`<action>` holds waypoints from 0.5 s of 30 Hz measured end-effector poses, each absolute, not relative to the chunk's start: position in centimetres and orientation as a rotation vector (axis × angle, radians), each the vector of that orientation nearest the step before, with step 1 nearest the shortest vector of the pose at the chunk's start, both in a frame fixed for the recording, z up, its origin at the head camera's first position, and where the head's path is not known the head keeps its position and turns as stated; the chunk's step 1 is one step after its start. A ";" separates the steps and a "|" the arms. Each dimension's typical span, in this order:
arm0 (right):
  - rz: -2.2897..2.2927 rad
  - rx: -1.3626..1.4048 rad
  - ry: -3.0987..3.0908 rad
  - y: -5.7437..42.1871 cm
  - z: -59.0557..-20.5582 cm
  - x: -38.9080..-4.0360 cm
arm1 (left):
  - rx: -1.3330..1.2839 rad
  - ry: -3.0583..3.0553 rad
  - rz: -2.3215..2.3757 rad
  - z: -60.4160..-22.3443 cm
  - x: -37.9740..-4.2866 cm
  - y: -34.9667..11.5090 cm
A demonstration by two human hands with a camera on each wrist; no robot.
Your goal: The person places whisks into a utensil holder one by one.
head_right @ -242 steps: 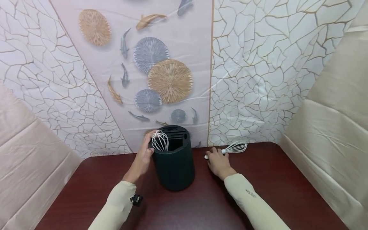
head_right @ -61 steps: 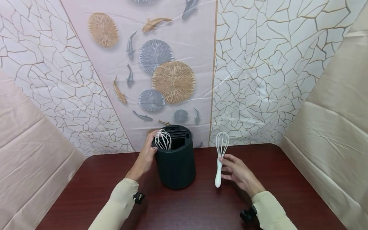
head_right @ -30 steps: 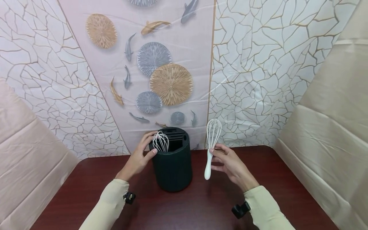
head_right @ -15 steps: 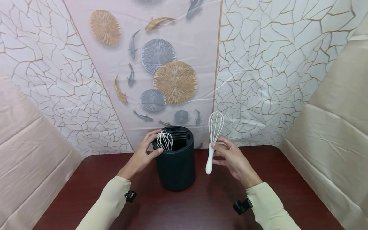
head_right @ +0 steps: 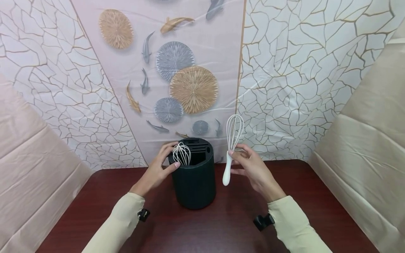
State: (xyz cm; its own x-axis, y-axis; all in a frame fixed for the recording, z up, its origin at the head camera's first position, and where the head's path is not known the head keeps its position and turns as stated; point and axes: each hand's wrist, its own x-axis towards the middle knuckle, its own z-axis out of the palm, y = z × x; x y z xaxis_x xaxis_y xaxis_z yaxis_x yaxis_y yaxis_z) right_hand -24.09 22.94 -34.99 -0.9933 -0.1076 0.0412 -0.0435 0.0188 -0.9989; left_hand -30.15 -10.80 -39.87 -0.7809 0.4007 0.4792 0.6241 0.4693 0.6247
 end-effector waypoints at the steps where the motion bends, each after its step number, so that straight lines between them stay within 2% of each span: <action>1: -2.161 -0.166 2.216 22.9 -34.9 -24.1 | -0.875 -2.459 -1.201 -39.9 -30.2 -10.8; 15: -2.184 -0.184 2.260 21.5 -33.1 -24.2 | -0.869 -2.477 -1.174 -39.7 -30.2 -10.6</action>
State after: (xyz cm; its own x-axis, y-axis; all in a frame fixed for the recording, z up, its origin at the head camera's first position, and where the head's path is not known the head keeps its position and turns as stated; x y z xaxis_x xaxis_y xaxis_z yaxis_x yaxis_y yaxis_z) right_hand -24.22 21.50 -33.14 -0.9931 -0.0791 0.0863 -0.0889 0.0308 -0.9956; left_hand -30.21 -10.63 -39.72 -0.7854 0.4044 0.4686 0.6188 0.4930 0.6116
